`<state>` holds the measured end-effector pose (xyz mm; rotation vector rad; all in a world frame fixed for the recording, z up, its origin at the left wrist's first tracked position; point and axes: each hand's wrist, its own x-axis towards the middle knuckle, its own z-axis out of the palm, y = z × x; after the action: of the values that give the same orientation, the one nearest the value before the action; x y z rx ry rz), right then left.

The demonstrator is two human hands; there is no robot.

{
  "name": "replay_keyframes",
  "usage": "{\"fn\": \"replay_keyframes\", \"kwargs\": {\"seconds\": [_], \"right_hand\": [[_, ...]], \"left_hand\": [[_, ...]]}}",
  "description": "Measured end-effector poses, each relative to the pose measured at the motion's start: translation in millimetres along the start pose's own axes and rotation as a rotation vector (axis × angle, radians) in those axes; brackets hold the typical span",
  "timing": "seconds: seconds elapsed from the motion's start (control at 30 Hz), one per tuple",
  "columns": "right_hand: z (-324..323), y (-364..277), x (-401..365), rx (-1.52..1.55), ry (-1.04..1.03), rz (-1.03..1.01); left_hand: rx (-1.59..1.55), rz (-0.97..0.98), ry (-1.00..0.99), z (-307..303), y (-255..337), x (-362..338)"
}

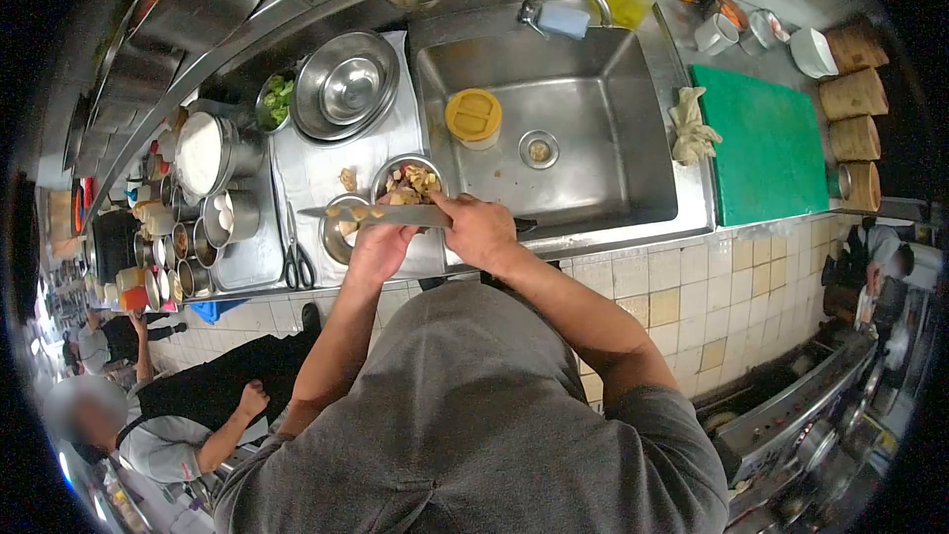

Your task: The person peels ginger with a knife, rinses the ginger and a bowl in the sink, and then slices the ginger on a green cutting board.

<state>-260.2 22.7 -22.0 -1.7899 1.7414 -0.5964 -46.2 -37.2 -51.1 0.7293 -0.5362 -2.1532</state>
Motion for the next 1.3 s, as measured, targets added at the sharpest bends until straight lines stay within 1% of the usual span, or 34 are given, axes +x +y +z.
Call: {"fn": "replay_keyframes", "kwargs": {"seconds": [0.03,0.13,0.27,0.37,0.47,0.63,0.77,0.83,0.87,0.93,0.97,1.03,1.17,1.23,1.3], "right_hand": [[-6.5,-9.6,-0.5,-0.053,-0.061,0.026],[-6.2,-13.7,1.3,-0.062,-0.060,0.009],[-6.8,-14.4,0.8,-0.064,-0.048,-0.008],[-9.7,-16.5,-0.4,-0.078,-0.061,0.003],[-7.5,-15.2,0.7,-0.079,-0.066,0.010],[-4.5,-15.9,1.3,-0.074,-0.053,-0.001],[-4.6,-16.4,2.4,-0.075,-0.069,-0.002],[-3.6,-15.6,2.6,-0.083,-0.079,0.015],[-2.9,-13.7,2.7,-0.083,-0.080,0.015],[-0.1,-6.3,3.2,-0.066,-0.085,0.027],[2.8,0.4,3.7,-0.067,-0.085,0.026],[4.5,12.8,4.3,-0.034,-0.099,0.090],[2.5,25.4,1.8,-0.016,-0.130,0.080],[-1.4,34.0,4.5,-0.064,-0.209,0.168],[-8.4,46.4,3.3,-0.085,-0.214,0.201]], "left_hand": [[-0.012,-0.003,-0.020,0.7,-1.6,0.8],[-0.032,0.013,-0.047,-1.7,-6.5,2.3],[0.017,0.028,-0.023,-2.4,-9.8,2.3],[-0.029,0.008,-0.029,2.8,-7.0,1.6],[0.029,0.045,-0.039,4.3,-5.8,-0.3],[0.036,0.062,-0.019,23.6,-2.7,-3.8],[0.070,0.055,-0.030,-0.1,-11.2,0.5],[0.091,0.048,-0.026,-2.3,-11.7,1.3],[0.090,0.047,-0.026,-3.1,-12.9,0.7],[0.066,0.064,0.053,-1.9,-14.1,-2.4],[0.067,0.065,0.053,-2.1,-12.5,-4.4],[0.058,0.020,0.069,-1.0,-6.1,-8.9],[-0.009,-0.016,0.064,-13.2,-8.4,-14.6],[-0.048,-0.017,0.051,-13.3,-2.5,-15.0],[-0.033,-0.013,0.053,-4.3,6.4,-18.8]]}}
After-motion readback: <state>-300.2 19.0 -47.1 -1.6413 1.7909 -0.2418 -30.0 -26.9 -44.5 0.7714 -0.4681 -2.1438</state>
